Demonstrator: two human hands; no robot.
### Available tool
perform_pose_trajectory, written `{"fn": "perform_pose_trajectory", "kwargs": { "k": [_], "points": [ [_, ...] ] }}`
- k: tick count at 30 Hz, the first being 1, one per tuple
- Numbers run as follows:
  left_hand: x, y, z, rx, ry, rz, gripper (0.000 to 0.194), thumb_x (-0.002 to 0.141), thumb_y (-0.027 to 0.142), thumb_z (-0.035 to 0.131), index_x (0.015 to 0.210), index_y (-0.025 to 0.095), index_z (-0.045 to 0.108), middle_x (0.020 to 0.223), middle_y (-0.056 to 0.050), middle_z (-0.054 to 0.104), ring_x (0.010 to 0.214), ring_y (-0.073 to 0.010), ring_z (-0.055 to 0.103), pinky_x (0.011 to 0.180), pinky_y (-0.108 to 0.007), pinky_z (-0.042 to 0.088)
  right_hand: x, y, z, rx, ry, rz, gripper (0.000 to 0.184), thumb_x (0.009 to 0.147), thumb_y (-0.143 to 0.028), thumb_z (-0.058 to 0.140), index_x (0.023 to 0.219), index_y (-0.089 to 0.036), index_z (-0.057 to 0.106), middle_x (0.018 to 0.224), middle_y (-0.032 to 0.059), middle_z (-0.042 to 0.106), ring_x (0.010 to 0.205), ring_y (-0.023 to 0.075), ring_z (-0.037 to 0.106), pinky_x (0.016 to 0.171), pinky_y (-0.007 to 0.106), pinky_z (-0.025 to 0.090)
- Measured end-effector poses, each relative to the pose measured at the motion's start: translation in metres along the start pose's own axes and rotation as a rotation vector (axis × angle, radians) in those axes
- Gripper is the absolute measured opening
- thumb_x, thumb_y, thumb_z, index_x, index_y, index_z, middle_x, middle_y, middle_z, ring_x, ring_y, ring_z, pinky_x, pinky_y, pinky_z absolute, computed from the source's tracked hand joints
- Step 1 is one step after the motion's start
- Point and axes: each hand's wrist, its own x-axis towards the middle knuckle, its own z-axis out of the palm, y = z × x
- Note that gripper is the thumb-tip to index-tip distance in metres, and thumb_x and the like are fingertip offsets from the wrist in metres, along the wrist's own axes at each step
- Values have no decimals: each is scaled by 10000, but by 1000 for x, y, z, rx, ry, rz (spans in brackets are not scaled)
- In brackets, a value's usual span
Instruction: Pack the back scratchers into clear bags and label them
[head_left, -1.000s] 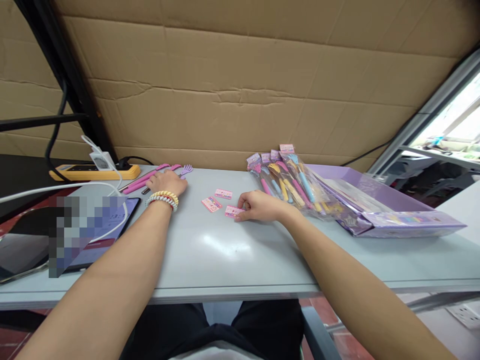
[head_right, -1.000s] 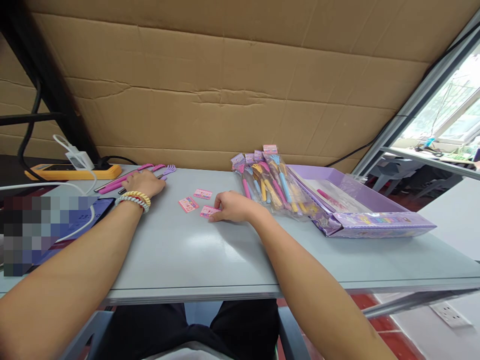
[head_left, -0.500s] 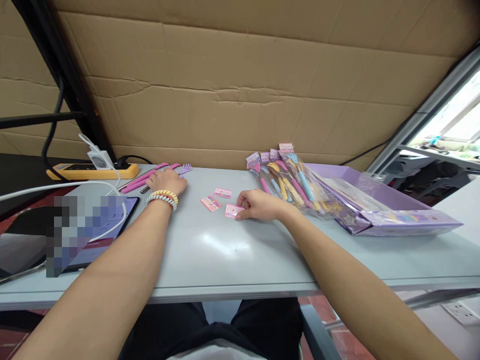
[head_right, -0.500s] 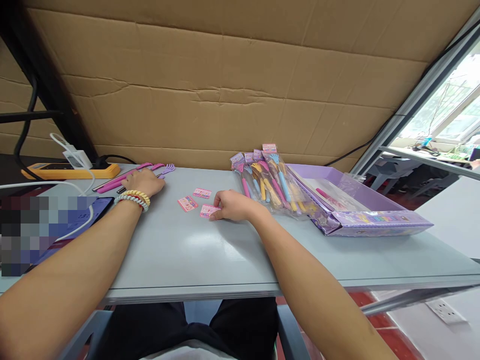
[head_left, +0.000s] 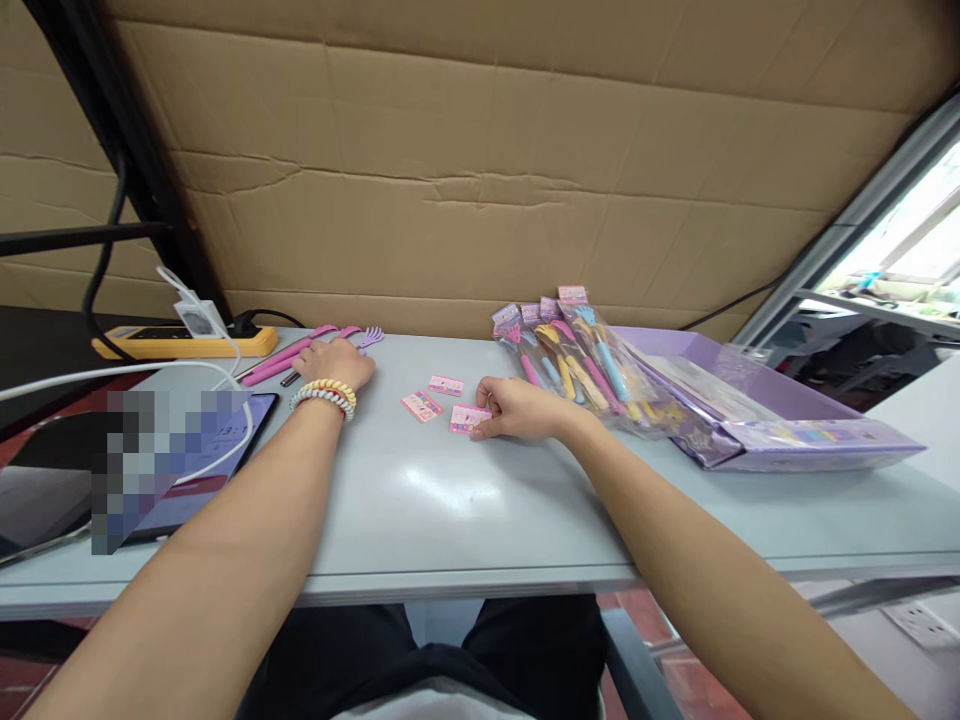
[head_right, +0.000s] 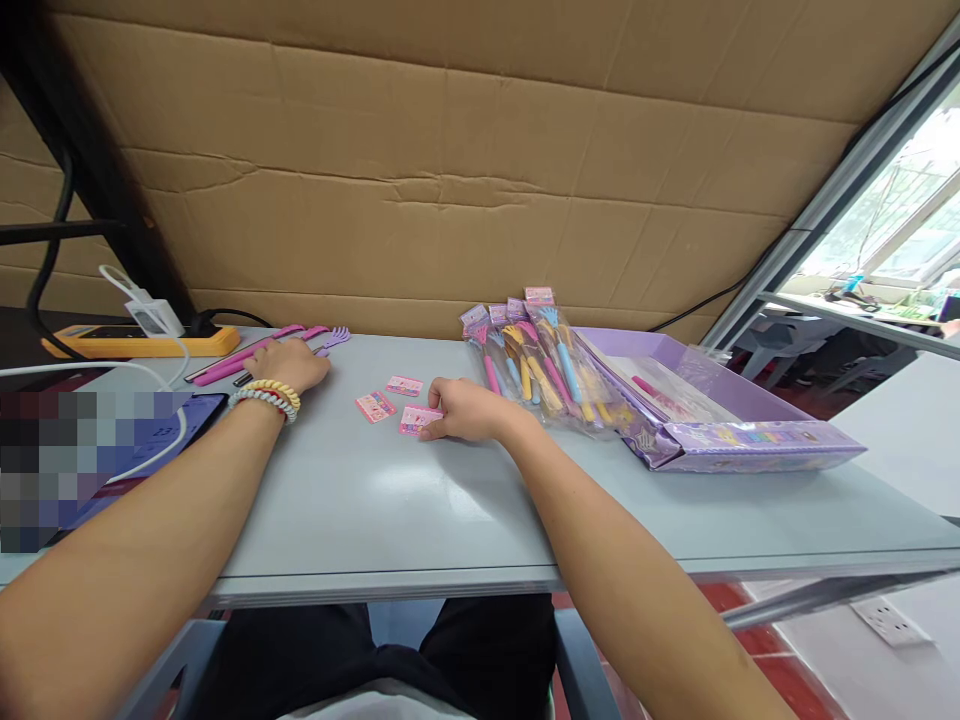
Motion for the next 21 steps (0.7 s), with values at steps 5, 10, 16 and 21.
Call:
{"fn": "perform_pose_trajectory", "kwargs": {
  "k": [5,10,16,21],
  "points": [
    [-1,2,-1,-11,13,16,507,702,354,531,1158,137,578,1285,-209,507,1195,-372,434,918,-471,333,0,0,0,5,7,-6,431,642,-527,676,857,-228,452,862,16,573,693,153,497,555,252,329],
    [-3,3,-1,-16,29,46,534,698,335,521,1173,93,557,1284,-232,499,1204,-366,433,941,-464,324,0,0,0,-17,20,-21,435,634,-540,674,815,-225,434,821,6,552,663,142,462,549,248,308],
    [-8,7,-2,-6,80,110,533,695,322,528,1165,72,553,1247,-242,518,1170,-372,455,939,-474,344,-1,-1,-1,-7,12,-13,438,635,-543,673,812,-224,430,816,3,553,660,139,462,545,245,305],
    [-52,30,-38,-28,132,355,446,751,307,491,1124,72,552,1140,-218,572,1085,-324,527,861,-399,426,-1,-2,-1,11,0,-16,421,637,-516,685,835,-223,456,801,-1,571,656,139,485,541,243,315]
  ]
}}
